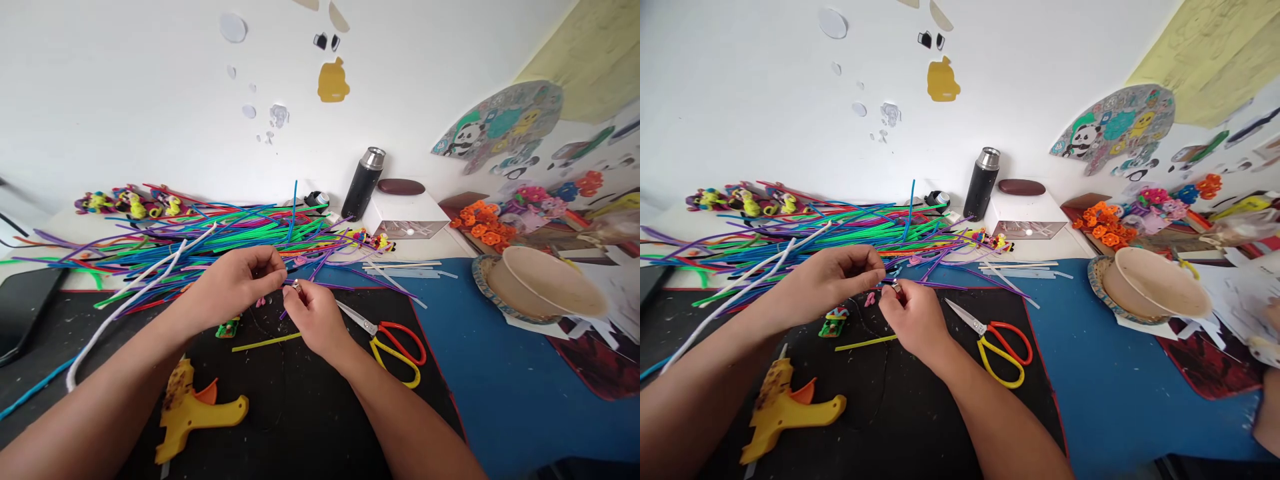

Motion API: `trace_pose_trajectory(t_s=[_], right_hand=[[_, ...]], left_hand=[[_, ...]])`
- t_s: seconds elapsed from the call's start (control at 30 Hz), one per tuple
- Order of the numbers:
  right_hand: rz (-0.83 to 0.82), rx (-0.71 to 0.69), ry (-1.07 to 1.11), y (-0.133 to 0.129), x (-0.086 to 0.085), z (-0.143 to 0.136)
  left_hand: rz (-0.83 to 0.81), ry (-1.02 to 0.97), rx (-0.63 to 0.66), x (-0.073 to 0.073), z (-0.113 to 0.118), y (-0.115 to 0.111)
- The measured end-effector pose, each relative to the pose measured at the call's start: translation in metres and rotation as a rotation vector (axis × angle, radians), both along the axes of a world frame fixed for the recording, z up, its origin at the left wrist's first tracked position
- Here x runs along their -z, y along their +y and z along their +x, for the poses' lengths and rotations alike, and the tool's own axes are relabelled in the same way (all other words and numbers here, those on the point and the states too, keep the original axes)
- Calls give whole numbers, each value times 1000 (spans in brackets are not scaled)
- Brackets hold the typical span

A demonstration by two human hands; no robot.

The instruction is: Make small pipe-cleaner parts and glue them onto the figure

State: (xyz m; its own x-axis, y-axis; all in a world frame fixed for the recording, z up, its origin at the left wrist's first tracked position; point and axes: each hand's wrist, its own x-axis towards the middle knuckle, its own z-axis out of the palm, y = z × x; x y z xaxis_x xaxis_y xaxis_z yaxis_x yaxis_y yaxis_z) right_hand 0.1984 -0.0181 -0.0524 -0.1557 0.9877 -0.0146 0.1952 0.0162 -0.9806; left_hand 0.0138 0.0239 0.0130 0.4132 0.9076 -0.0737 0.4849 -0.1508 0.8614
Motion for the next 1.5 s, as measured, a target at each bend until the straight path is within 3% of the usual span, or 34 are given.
trace_pose_trajectory(t_s=[1.17, 1.37, 1.5], right_hand=[[-11, 13, 20, 4, -1, 4], [-89, 19, 331, 8, 4, 7], [-143, -42, 572, 13, 0, 12]], left_hand=[[6, 20, 18, -4, 3, -2], [13, 3, 23, -3, 3, -3], [136, 28, 3, -7, 7, -6]])
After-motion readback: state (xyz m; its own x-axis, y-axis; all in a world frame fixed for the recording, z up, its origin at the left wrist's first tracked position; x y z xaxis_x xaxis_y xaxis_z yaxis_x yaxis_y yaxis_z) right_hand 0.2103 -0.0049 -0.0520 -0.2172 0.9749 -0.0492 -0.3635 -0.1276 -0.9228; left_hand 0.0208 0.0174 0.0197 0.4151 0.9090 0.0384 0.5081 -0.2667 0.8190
